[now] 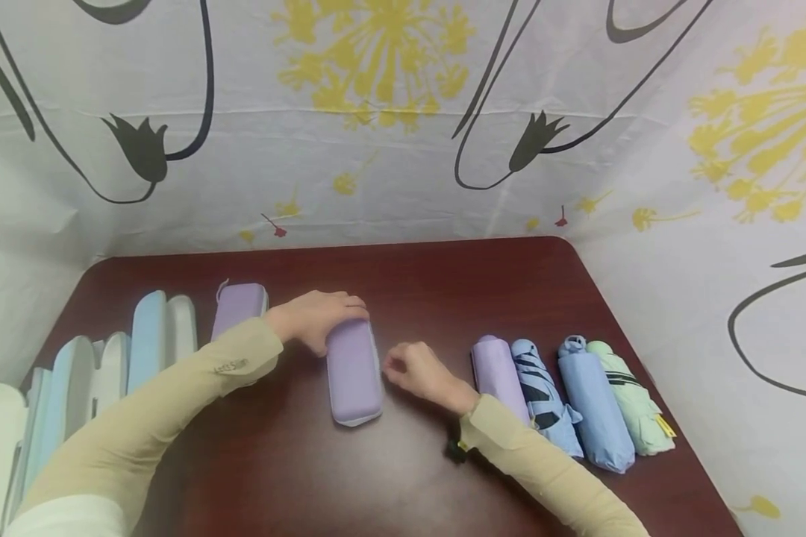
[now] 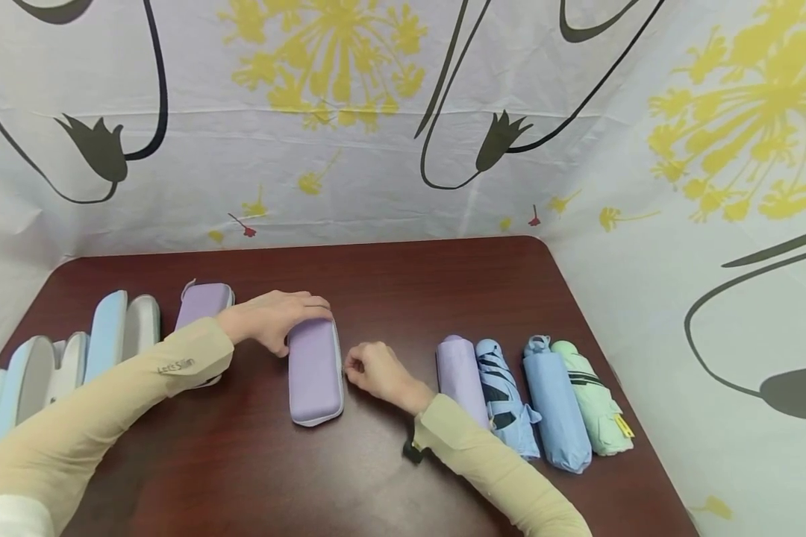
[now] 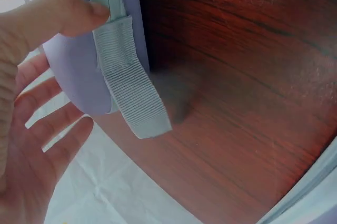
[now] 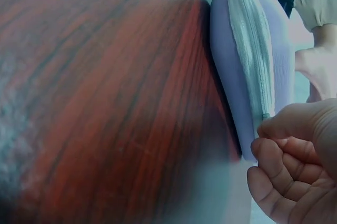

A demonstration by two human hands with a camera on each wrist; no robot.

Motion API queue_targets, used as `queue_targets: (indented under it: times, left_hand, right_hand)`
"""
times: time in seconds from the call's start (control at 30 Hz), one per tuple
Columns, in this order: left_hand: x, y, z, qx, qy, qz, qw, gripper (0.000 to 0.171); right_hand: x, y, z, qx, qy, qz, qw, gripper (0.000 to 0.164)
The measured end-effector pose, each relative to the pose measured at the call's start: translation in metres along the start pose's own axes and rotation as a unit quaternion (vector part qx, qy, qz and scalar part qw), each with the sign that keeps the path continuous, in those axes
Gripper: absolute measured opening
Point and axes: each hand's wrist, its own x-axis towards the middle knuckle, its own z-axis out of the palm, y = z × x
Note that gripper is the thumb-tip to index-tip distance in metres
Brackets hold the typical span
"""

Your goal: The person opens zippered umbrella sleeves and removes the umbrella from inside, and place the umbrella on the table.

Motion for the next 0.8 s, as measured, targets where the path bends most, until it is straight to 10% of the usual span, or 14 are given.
queue_targets:
  times: [0.8]
  left_hand:
    - [-0.038, -0.007, 0.029, -0.084, 0.101, -0.089, 0.9873, 0.077]
  right_hand:
    - [-0.031, 0.011, -0.019, -0.047, -0.011, -0.015, 0.999, 0.008]
